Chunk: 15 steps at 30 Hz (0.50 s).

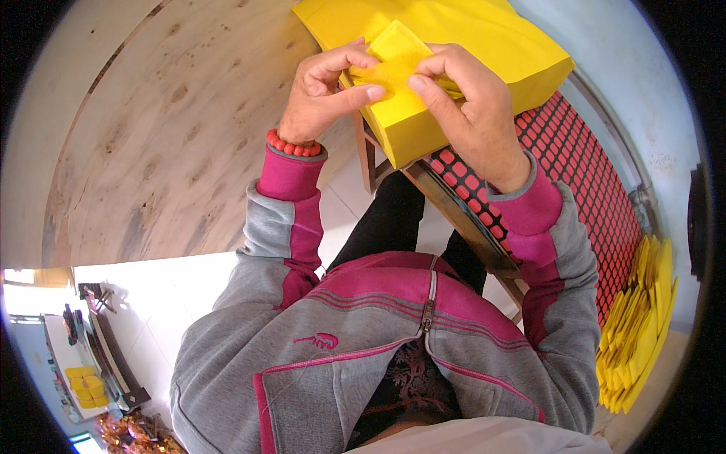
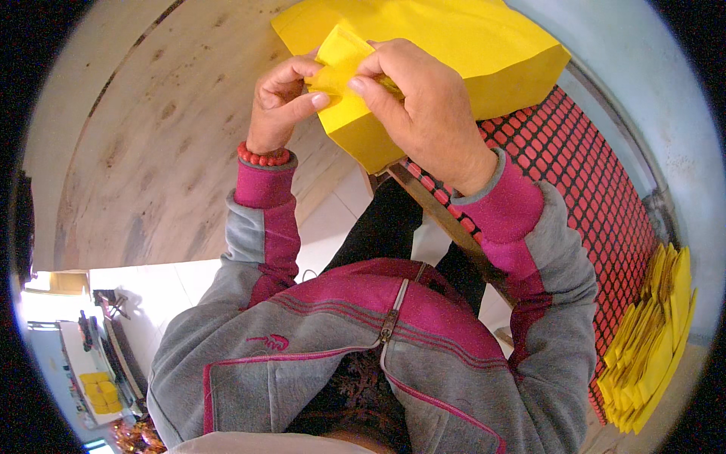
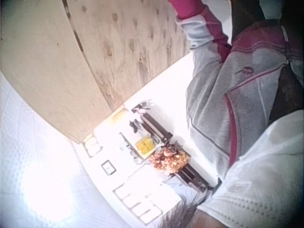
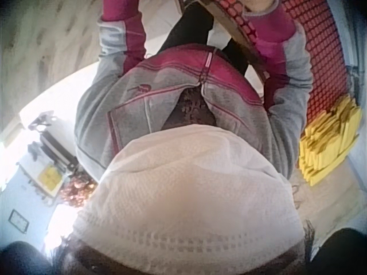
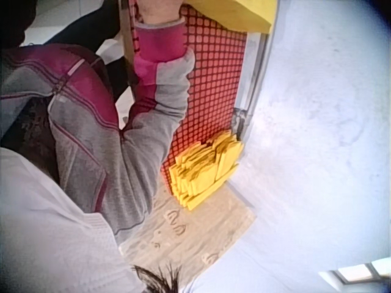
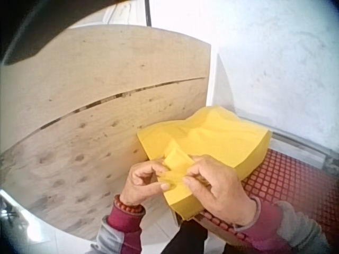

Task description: The person folds yellow paper sheets by hand on a patterned table. They repeatedly fold, crease, and stack the sheets, then smooth them flat before continuing the folding sequence.

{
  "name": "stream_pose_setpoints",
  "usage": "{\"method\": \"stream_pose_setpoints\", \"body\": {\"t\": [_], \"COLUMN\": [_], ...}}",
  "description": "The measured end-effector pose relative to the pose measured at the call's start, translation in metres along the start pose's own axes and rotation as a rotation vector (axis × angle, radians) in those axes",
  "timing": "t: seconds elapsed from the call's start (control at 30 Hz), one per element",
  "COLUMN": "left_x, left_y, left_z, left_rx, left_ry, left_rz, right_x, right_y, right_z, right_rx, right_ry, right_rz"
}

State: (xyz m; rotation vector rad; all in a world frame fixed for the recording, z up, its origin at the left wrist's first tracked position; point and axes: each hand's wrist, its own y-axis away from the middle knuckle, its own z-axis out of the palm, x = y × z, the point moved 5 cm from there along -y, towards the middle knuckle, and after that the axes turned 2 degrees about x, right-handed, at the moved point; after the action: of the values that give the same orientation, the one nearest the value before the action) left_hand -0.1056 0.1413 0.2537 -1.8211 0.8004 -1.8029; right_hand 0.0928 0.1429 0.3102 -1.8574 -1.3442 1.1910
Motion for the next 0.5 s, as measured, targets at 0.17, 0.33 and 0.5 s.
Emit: {"method": "stream_pose_setpoints", "body": {"t": [0.17, 0.33, 0.5], "left_x": [-0.001, -0.002, -0.006], "left_y": [0.004, 0.008, 0.004], "left_z": [0.001, 0.003, 0.003], "left_rx": [0.046, 0.133, 0.127], "left_ry": [-0.021, 0.076, 0.088], "left_rz": [-0.012, -0.047, -0.046], "right_x": [0.004, 0.006, 0.006], "right_y": [0.004, 0.001, -0.001], "right_z": [0.006, 0.007, -0.001], "right_rx": [-0.016, 0.078, -0.198], "right_ry": [0.008, -0.091, -0.131], "right_rz": [0.023, -0.007, -0.066]}}
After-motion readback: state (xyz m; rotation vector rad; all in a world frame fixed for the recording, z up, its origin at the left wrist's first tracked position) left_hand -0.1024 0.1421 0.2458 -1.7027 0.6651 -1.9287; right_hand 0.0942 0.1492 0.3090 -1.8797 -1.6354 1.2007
